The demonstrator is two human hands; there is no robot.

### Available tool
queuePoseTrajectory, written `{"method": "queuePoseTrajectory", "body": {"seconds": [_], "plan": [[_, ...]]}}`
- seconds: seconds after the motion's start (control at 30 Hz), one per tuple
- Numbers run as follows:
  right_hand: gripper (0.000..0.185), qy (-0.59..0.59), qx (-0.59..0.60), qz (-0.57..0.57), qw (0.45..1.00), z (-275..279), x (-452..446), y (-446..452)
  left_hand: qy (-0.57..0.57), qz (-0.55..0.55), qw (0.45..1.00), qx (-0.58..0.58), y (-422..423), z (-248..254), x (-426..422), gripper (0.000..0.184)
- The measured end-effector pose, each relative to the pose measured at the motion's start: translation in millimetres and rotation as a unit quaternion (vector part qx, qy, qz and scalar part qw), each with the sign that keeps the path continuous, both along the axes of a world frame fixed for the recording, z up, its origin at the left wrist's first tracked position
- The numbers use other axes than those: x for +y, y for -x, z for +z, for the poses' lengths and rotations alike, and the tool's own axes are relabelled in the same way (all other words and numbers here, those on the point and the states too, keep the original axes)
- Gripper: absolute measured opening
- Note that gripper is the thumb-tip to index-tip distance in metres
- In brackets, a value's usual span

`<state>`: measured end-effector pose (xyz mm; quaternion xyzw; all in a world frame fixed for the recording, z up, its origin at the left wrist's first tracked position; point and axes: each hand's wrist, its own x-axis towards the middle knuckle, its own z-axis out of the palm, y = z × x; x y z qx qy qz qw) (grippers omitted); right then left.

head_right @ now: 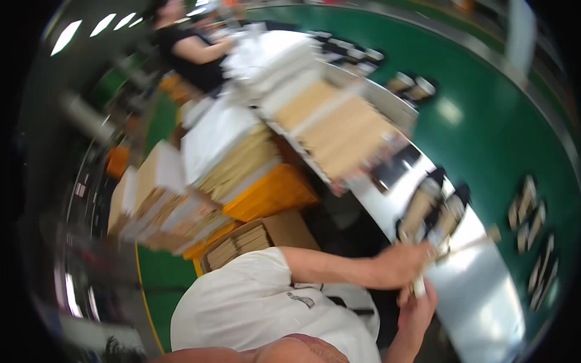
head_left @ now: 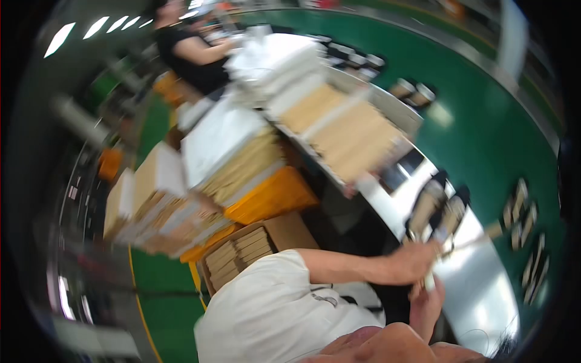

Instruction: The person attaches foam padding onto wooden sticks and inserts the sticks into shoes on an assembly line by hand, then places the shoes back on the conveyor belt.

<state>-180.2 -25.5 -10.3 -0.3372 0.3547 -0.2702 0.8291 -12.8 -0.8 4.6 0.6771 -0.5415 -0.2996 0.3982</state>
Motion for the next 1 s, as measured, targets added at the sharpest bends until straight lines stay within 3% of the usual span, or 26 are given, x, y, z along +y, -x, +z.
{"method": "queuePoseTrajectory", "body": {"seconds": [0.03,0.07,0.1,0.17,0.4,1.0], "plan": [[0.02,0.002,0.013,-0.005,1.0,7.2,0.4,-6.4,-0.027,-0.017,0.999,0.019,-5.4,9.5,1.5,0.025],[0.022,0.002,0.026,-0.002,1.0,4.0,0.4,-6.4,0.009,0.004,0.998,-0.057,-3.7,-11.1,0.9,0.029],[0.022,0.017,-0.002,0.028,0.999,0.2,-0.5,-0.6,-0.055,-0.006,0.998,0.036,-6.3,9.3,1.5,0.032],[0.02,-0.019,0.042,0.01,0.999,4.2,2.3,6.7,-0.038,-0.004,0.999,0.023,1.3,11.6,3.8,0.032],[0.018,-0.05,0.022,0.016,0.998,6.5,-0.9,8.0,-0.036,-0.003,0.997,0.067,-0.3,12.5,-0.4,0.034],[0.016,-0.02,0.033,-0.004,0.999,2.5,3.7,6.0,-0.042,-0.002,0.996,0.08,-1.8,8.9,-0.4,0.034]]}}
